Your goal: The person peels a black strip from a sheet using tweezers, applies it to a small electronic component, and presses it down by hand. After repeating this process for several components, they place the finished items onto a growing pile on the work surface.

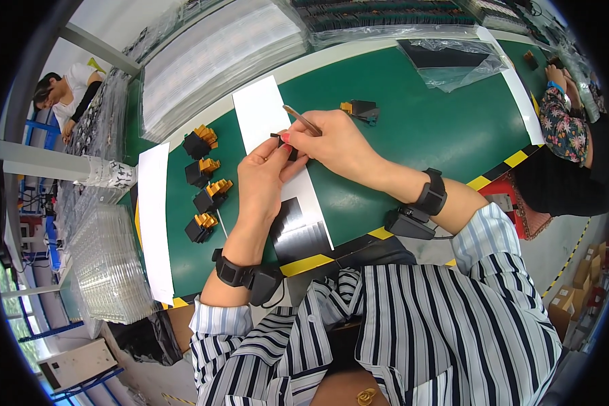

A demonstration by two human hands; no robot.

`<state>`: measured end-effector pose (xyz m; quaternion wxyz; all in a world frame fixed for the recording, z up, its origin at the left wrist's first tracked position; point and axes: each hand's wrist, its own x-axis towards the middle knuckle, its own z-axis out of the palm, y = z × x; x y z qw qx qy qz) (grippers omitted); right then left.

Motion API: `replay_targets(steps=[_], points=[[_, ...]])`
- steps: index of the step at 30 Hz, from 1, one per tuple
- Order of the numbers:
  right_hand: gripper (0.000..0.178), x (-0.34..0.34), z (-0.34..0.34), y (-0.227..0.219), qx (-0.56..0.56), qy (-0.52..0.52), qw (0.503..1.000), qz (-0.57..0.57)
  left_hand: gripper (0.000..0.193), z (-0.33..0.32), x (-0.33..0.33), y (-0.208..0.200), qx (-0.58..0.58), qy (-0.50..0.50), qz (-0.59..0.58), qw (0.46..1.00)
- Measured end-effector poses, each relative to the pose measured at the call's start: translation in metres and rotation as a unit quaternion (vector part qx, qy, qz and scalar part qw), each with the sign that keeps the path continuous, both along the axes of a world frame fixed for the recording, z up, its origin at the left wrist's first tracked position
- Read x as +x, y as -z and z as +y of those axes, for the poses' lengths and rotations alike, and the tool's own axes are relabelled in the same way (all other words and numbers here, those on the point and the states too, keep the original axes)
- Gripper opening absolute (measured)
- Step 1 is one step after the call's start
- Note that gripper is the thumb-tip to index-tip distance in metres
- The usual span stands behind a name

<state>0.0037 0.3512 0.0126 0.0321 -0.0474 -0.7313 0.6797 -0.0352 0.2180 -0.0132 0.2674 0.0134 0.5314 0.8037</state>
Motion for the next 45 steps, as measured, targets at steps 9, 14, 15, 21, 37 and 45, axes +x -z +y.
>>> replay_targets(steps=[9,14,15,21,37,45], points=[[0.015,-0.002,0.002,0.001,-0.032,-0.016,0.999,0.006,0.018,-0.003,-0.003,0.002,0.021,0.013,-0.029,0.999],[0.015,-0.008,0.006,0.012,-0.063,-0.015,0.997,-0.034,0.019,-0.004,-0.002,0.000,0.062,-0.003,-0.037,0.997],[0.015,-0.008,0.006,0.012,-0.062,-0.013,0.997,-0.040,0.019,-0.004,-0.001,-0.002,0.066,-0.002,-0.037,0.997],[0.015,-0.009,0.005,0.012,-0.075,0.000,0.995,-0.059,0.021,-0.005,-0.001,-0.003,0.077,-0.004,-0.035,0.996],[0.015,-0.009,0.005,0.012,-0.067,0.009,0.996,-0.054,0.023,-0.005,-0.003,-0.004,0.077,-0.009,-0.034,0.996],[0.016,-0.008,0.005,0.011,-0.054,0.006,0.997,-0.049,0.023,-0.006,-0.003,-0.003,0.079,-0.010,-0.036,0.996]])
